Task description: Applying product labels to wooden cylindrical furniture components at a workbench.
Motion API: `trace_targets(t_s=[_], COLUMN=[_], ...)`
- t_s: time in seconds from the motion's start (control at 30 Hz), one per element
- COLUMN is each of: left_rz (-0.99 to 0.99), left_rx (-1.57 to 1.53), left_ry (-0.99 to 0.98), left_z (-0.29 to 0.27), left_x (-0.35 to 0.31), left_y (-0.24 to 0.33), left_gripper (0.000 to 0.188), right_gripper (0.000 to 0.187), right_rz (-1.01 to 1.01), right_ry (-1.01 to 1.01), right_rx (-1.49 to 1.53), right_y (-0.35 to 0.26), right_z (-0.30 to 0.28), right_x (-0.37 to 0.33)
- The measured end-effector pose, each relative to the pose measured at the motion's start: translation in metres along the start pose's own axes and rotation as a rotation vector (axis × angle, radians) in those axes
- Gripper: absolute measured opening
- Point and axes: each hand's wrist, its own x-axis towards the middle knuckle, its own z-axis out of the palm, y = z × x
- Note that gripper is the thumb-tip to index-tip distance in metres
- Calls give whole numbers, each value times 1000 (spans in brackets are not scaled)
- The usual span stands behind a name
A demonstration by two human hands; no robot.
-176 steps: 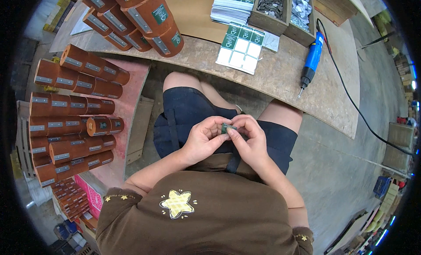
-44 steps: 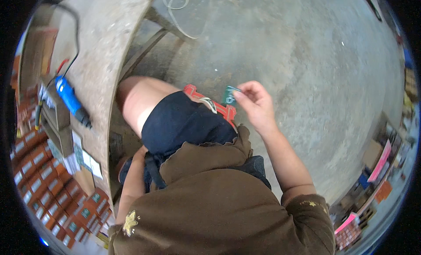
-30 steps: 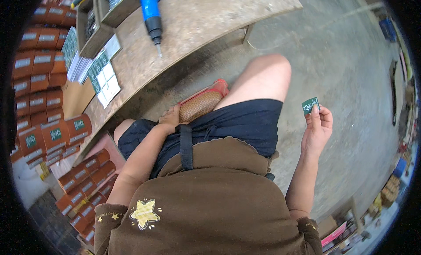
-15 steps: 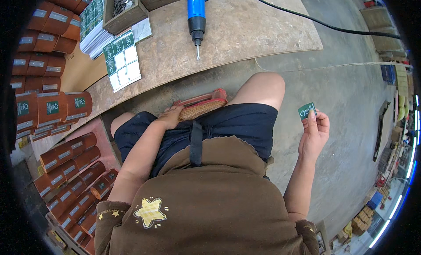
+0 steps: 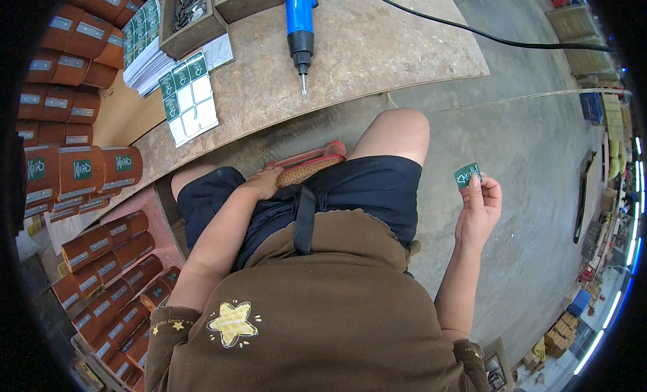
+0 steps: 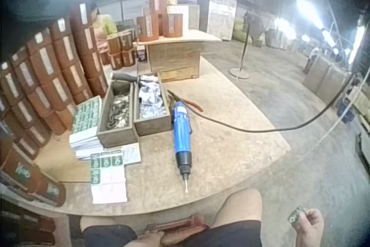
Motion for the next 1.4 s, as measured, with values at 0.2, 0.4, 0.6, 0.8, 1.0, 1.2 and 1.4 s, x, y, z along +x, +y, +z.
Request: trace_targets(t_s=[0.2,0.4,0.6,0.8,1.0,1.2,1.4], left_rz=[-21,16,3,-2,-8,-12,-92], left_rx=[-39,-9,-4,-29,-33,-84,-221], left_ry=[-6,29,33,46,79,52,78], left_z=[-3,2,5,4,-3,0,-39], left_x=[-9,-2,-3,-7,-14,-5,-43], left_y=[5,1,1,4,6,0,16], left_gripper=[56,56,57,58,57,58,42], right_gripper=[7,7,6,7,7,6,7], right_rz=[-7,-13,-21,-19,-32,-32,-43], right_ry=[-32,-56,-30,-30,-36,-37,-82], right_rx=[2,-4,6,-1,12,23,18], right_y=[-4,-2,-2,-3,-6,-7,-6], right_z=[5,4,1,0,6,13,19], right_x=[-4,-6,-13,-17,-18,-16,-10])
